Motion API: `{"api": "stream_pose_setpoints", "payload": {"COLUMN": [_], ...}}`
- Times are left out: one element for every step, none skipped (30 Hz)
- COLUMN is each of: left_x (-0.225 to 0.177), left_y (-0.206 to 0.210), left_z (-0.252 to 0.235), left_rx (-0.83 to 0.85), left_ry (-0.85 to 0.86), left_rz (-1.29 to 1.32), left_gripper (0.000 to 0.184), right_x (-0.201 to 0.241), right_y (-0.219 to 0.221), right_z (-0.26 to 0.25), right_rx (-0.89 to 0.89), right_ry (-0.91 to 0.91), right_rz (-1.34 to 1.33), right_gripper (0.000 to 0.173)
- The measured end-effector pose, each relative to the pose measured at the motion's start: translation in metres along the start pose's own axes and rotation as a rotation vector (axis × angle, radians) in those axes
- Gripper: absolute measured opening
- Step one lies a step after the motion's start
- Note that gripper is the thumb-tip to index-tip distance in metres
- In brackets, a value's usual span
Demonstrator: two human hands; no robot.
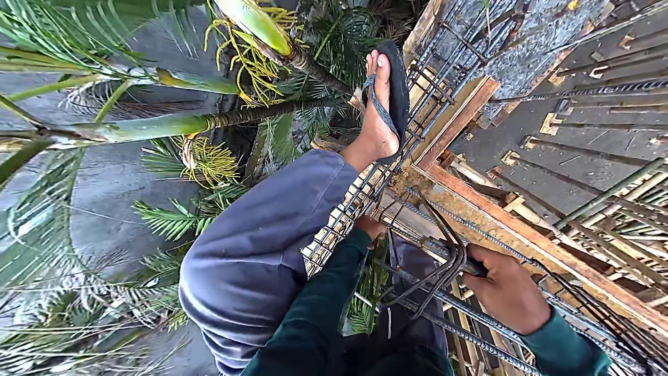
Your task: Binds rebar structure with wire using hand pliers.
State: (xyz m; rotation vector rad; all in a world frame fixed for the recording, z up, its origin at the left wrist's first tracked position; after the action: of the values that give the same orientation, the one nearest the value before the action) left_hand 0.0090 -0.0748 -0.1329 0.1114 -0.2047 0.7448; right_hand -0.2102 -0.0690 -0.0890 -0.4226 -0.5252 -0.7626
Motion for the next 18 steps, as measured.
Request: {"api": "stream_pose_setpoints", "payload": {"left_x": [0.027, 0.053, 0.071, 0.081, 0.085, 0.087, 0.090, 0.093, 0.094, 0.094, 0.096, 0.099, 0.102, 0.104, 0.105, 0.103, 0.097, 0.092], "left_y": [0.016, 0.030, 0.043, 0.050, 0.052, 0.052, 0.055, 0.058, 0.057, 0.055, 0.055, 0.059, 0.064, 0.068, 0.071, 0.079, 0.086, 0.090], "left_z": [-0.052, -0.100, -0.131, -0.143, -0.146, -0.147, -0.144, -0.142, -0.140, -0.137, -0.132, -0.126, -0.123, -0.122, -0.119, -0.115, -0.113, -0.111], "left_rx": [-0.043, -0.082, -0.052, -0.009, 0.020, 0.031, 0.045, 0.055, 0.050, 0.050, 0.061, 0.073, 0.079, 0.095, 0.101, 0.113, 0.117, 0.123], "left_ry": [0.053, 0.088, 0.081, 0.054, 0.030, 0.014, 0.000, -0.009, -0.014, -0.020, -0.028, -0.032, -0.027, -0.010, 0.001, 0.014, 0.036, 0.045], "left_rz": [0.028, 0.065, 0.101, 0.120, 0.135, 0.139, 0.144, 0.145, 0.138, 0.122, 0.102, 0.082, 0.070, 0.079, 0.095, 0.119, 0.145, 0.183], "left_gripper": [0.030, 0.026, 0.026, 0.026, 0.026, 0.025, 0.025, 0.026, 0.027, 0.029, 0.029, 0.029, 0.029, 0.028, 0.027, 0.027, 0.027, 0.029], "right_x": [0.001, 0.001, 0.001, 0.001, 0.002, 0.003, 0.003, 0.003, 0.004, 0.005, 0.005, 0.004, 0.004, 0.005, 0.006, 0.007, 0.007, 0.006], "right_y": [0.000, 0.000, -0.001, -0.001, -0.001, -0.001, 0.000, 0.001, 0.001, 0.001, 0.002, 0.002, 0.002, 0.002, 0.003, 0.002, 0.000, 0.001], "right_z": [-0.002, -0.004, -0.003, -0.003, -0.004, -0.005, -0.003, -0.002, -0.003, -0.004, -0.003, 0.000, 0.003, 0.003, 0.004, 0.007, 0.009, 0.009], "right_rx": [0.012, 0.023, 0.036, 0.045, 0.047, 0.049, 0.053, 0.058, 0.062, 0.071, 0.081, 0.088, 0.086, 0.080, 0.077, 0.081, 0.075, 0.067], "right_ry": [0.006, 0.014, 0.024, 0.029, 0.026, 0.025, 0.026, 0.027, 0.030, 0.039, 0.046, 0.050, 0.043, 0.026, 0.003, -0.003, -0.001, 0.000], "right_rz": [0.002, 0.001, -0.003, -0.004, -0.004, -0.004, -0.004, -0.002, -0.001, -0.001, -0.005, -0.006, -0.002, -0.004, -0.010, -0.014, -0.011, -0.007], "right_gripper": [0.009, 0.009, 0.009, 0.009, 0.008, 0.008, 0.008, 0.008, 0.008, 0.009, 0.010, 0.010, 0.011, 0.011, 0.011, 0.009, 0.008, 0.008]}}
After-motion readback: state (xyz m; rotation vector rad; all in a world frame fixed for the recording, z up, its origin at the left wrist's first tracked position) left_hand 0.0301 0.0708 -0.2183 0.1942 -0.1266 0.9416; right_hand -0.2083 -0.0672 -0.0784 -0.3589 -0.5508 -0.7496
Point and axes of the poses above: each hand's wrist, its own z-axis away from the middle knuckle, its own y-axis out of the palm, x = y × z, the point moved 4 cm from there along -z, towards the middle knuckle, and after that the axes turned 14 degrees about -z, right-handed, at the moved point
